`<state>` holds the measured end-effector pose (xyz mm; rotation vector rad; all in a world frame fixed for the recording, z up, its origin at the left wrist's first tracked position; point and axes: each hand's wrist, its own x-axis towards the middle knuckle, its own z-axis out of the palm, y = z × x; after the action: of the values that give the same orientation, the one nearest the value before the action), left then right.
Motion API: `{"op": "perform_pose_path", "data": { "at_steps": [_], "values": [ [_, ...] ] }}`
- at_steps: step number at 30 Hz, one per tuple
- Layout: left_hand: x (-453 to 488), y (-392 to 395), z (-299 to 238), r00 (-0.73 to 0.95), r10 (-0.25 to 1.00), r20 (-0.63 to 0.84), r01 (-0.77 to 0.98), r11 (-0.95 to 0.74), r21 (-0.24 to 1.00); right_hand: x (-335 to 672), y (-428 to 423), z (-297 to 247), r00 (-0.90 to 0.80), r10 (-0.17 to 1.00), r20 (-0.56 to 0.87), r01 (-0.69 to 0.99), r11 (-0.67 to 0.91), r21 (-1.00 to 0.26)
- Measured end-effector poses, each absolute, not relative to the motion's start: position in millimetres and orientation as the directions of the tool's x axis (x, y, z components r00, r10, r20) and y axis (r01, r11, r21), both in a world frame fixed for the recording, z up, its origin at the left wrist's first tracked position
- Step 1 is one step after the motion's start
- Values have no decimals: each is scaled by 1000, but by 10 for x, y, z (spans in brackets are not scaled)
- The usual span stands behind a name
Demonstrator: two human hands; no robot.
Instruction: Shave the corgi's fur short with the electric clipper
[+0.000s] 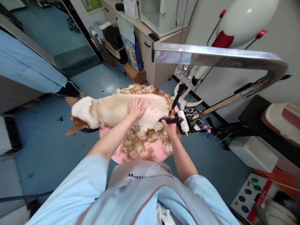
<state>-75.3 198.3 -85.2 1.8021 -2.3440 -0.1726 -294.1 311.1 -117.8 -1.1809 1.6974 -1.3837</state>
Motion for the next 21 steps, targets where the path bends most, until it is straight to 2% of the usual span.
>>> {"op": "perform_pose_path", "data": {
  "at_steps": [3,6,9,12,15,18,21],
  "values": [
    [-798,1930,-831,-266,-962,66,-941,274,197,-2660,2805,-795,-245,-964,106,-214,-53,-975],
    [-789,1854,-803,-273,-961,43,-941,276,197,-2376,2566,-538,-102,-993,61,-422,-12,-906],
    [-718,1769,-798,-281,-959,44,-933,284,221,-2296,2554,-495,-83,-996,33,-601,23,-799],
    [-639,1696,-816,-291,-955,56,-922,295,251,-2419,2650,-560,-74,-997,7,-692,46,-721],
    [-602,1655,-832,-275,-960,61,-918,280,282,-2545,2657,-579,-70,-997,-38,-737,78,-672],
    [-608,1642,-826,-282,-956,76,-907,291,303,-2481,2528,-532,-83,-996,-45,-711,91,-697],
    [-610,1635,-799,-302,-950,83,-897,313,312,-2275,2380,-490,-46,-999,-9,-701,38,-713]
  ]
}}
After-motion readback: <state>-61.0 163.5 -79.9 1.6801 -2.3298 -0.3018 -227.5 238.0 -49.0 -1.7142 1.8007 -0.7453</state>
